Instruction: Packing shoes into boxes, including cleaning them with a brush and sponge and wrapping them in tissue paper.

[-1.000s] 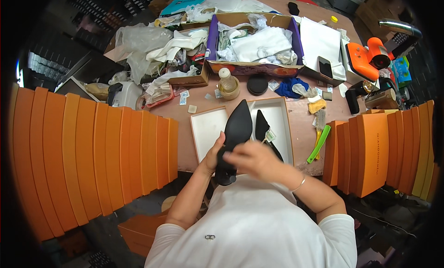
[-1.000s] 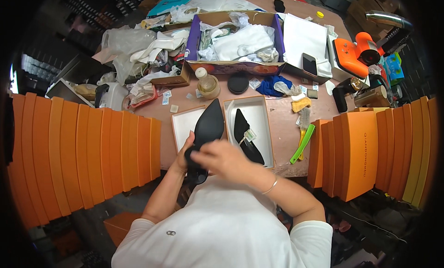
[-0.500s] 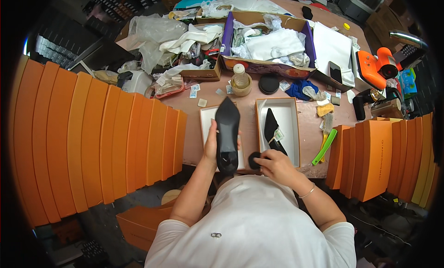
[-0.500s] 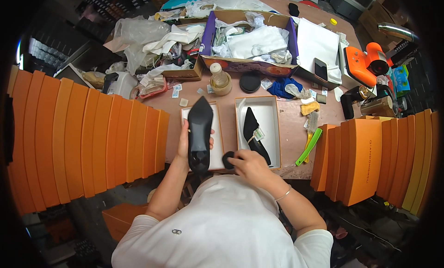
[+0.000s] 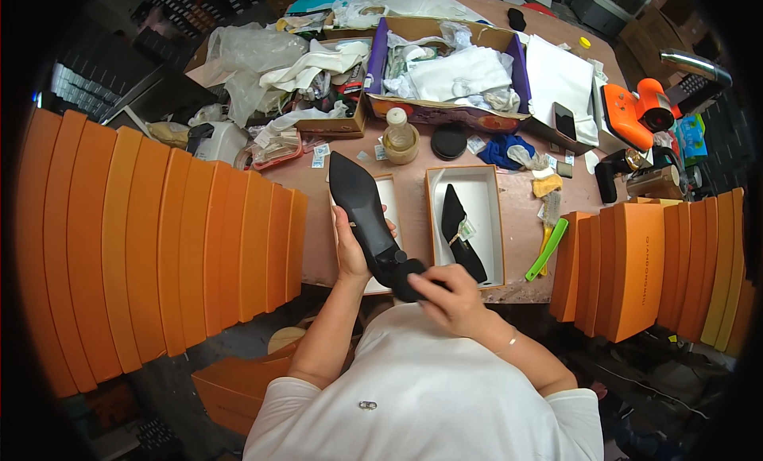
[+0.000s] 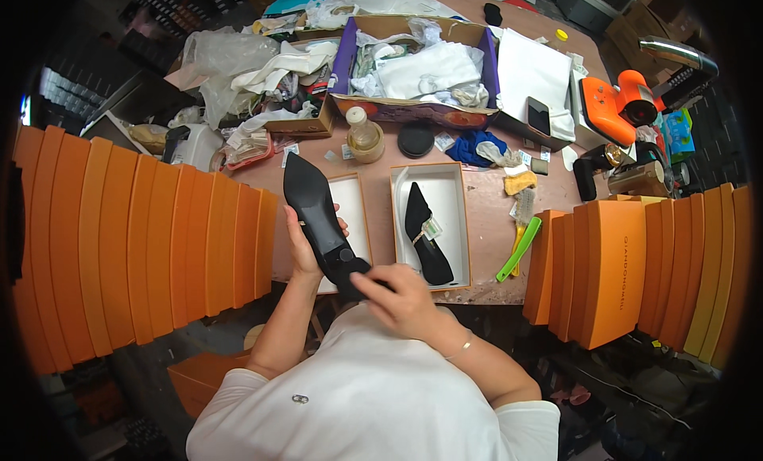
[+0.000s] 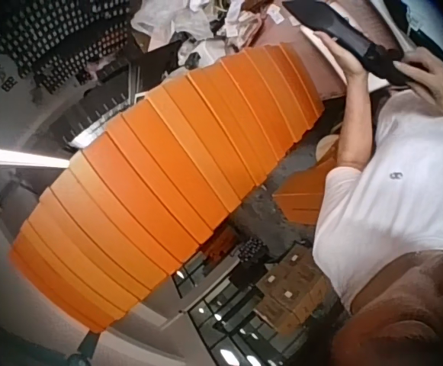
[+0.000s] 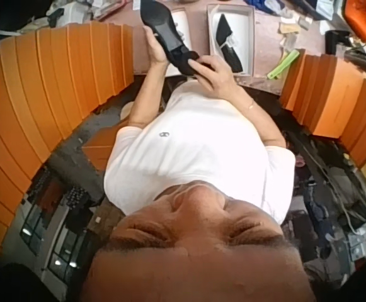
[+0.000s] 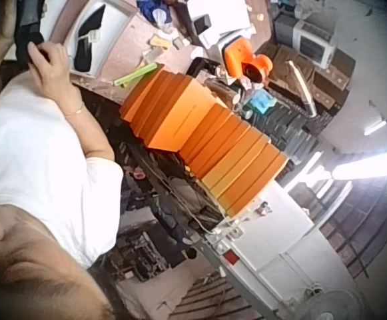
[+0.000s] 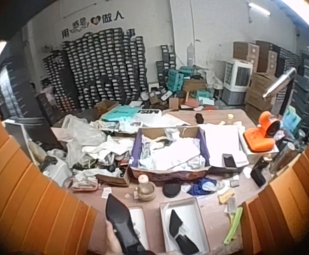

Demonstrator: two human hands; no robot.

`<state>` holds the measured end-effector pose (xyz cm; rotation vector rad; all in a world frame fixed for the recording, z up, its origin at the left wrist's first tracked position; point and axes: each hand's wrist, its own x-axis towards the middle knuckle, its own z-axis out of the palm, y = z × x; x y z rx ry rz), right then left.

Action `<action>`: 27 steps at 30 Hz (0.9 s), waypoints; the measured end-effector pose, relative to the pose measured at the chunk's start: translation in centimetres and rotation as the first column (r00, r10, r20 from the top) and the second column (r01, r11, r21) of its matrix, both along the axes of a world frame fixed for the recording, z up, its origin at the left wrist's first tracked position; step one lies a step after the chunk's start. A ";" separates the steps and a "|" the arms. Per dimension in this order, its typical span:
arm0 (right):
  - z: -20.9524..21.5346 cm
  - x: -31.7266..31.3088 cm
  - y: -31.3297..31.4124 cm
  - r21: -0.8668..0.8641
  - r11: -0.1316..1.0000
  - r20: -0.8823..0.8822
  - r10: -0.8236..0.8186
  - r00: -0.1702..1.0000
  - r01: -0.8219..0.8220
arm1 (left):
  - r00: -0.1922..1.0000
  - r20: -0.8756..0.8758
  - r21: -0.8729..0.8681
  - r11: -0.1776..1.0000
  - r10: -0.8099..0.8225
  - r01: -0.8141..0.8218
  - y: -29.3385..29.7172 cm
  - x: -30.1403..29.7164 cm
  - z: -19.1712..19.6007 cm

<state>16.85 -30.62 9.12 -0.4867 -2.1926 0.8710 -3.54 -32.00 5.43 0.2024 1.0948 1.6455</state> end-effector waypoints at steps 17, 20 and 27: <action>-9.5 10.5 3.7 -0.816 -0.193 -0.293 -0.675 0.678 -0.545 | -0.472 -0.857 -0.491 0.608 -0.208 0.624 3.1 7.6 -4.4; -8.8 11.1 3.7 -0.843 -0.171 -0.281 -0.669 0.688 -0.511 | -0.769 -0.628 -0.752 0.344 -0.118 0.562 6.2 11.3 -10.8; -5.4 16.4 3.9 -0.903 0.227 -0.401 -0.752 0.524 -0.365 | -0.168 -0.978 -0.198 0.298 -0.122 0.934 9.9 7.6 -1.7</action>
